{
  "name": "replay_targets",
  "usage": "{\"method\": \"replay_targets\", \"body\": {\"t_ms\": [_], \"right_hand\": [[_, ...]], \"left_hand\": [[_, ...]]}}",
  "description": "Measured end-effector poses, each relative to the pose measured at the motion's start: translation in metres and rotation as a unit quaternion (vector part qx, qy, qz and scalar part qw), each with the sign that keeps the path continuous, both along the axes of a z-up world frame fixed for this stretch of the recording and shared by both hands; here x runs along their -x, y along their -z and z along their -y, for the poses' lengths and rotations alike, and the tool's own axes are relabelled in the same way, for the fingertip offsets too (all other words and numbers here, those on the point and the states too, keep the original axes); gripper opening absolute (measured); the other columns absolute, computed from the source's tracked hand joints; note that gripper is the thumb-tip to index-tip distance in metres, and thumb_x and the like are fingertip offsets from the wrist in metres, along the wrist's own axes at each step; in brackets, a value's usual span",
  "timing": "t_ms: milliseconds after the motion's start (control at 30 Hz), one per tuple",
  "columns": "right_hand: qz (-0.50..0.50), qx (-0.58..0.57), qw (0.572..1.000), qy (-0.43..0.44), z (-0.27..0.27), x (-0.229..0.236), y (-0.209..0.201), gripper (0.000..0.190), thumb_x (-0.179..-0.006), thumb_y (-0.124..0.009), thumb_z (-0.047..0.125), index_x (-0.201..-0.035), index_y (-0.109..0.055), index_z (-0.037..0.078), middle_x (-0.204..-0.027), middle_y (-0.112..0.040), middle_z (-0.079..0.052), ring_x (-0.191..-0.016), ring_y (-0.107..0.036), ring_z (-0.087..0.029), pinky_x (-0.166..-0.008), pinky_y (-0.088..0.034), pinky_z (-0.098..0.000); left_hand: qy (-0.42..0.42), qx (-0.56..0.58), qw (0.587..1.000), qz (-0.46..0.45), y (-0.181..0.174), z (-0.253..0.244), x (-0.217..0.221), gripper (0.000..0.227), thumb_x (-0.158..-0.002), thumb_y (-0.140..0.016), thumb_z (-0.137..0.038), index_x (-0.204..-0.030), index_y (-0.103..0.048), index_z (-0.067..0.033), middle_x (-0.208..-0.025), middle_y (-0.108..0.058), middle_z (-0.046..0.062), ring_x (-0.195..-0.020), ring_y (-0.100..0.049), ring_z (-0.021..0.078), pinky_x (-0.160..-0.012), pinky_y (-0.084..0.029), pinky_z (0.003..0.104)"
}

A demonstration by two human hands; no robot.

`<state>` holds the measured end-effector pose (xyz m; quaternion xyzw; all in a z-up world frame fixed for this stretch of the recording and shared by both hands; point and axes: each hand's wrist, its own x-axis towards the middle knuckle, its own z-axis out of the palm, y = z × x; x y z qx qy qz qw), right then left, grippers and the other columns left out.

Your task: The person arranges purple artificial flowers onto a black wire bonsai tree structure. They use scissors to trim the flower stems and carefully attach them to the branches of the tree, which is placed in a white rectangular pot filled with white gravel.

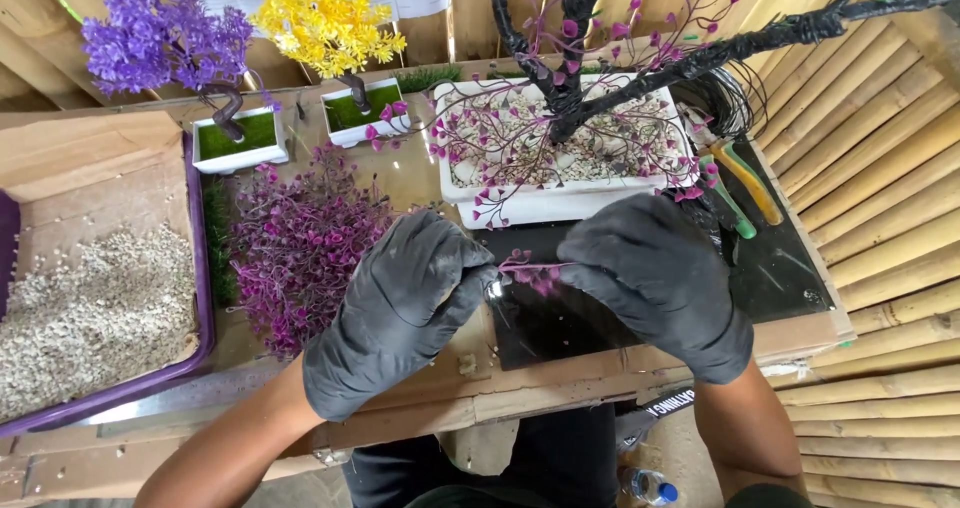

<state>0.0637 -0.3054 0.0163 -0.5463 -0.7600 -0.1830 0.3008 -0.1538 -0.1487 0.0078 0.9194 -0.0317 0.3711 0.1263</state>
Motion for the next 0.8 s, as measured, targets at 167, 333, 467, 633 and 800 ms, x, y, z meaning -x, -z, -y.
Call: {"method": "replay_targets", "body": {"t_ms": [167, 333, 467, 633, 800], "right_hand": [[0.035, 0.025, 0.999, 0.006, -0.019, 0.007, 0.02, 0.031, -0.091, -0.079, 0.039, -0.109, -0.073, 0.014, -0.111, -0.071, -0.001, -0.1, -0.062, -0.021, -0.09, -0.05, -0.0351], [-0.051, 0.039, 0.996, -0.065, -0.015, 0.009, 0.002, 0.011, -0.1, -0.068, 0.023, -0.102, -0.074, 0.013, -0.101, -0.073, -0.001, -0.092, -0.066, -0.022, -0.085, -0.047, -0.0384], [-0.149, 0.038, 0.987, -0.05, -0.006, 0.003, 0.006, 0.005, -0.093, -0.076, 0.018, -0.095, -0.075, 0.014, -0.096, -0.077, 0.0, -0.093, -0.073, -0.018, -0.096, -0.044, -0.0368], [-0.081, 0.027, 0.995, -0.046, -0.019, 0.007, 0.016, 0.026, -0.096, -0.074, 0.027, -0.118, -0.07, 0.012, -0.114, -0.073, -0.006, -0.102, -0.068, -0.025, -0.09, -0.052, -0.0391], [-0.042, 0.002, 0.997, -0.062, -0.019, 0.009, 0.005, 0.019, -0.101, -0.065, 0.027, -0.106, -0.073, 0.01, -0.106, -0.073, -0.005, -0.097, -0.067, -0.024, -0.091, -0.051, -0.041]], "left_hand": [[-0.029, -0.051, 0.998, 0.03, 0.014, 0.01, -0.013, 0.009, -0.102, -0.058, -0.001, -0.106, -0.05, -0.003, -0.09, -0.051, 0.011, -0.077, -0.049, 0.0285, -0.065, -0.044, 0.043], [-0.102, -0.162, 0.981, 0.018, 0.009, 0.012, -0.005, 0.005, -0.105, -0.056, -0.002, -0.102, -0.054, -0.0046, -0.088, -0.05, 0.011, -0.079, -0.049, 0.0293, -0.067, -0.044, 0.044], [-0.127, -0.189, 0.973, 0.025, 0.014, 0.009, -0.001, 0.005, -0.104, -0.055, -0.001, -0.1, -0.054, -0.005, -0.088, -0.052, 0.01, -0.079, -0.051, 0.0277, -0.066, -0.045, 0.04], [-0.121, -0.171, 0.977, 0.028, 0.015, 0.011, -0.009, 0.009, -0.107, -0.052, -0.006, -0.099, -0.049, -0.0058, -0.085, -0.048, 0.009, -0.076, -0.047, 0.0265, -0.065, -0.043, 0.04], [-0.127, -0.179, 0.975, 0.02, 0.013, 0.009, -0.006, 0.009, -0.107, -0.059, -0.012, -0.101, -0.055, -0.0061, -0.089, -0.051, 0.01, -0.082, -0.052, 0.029, -0.07, -0.047, 0.043]]}}
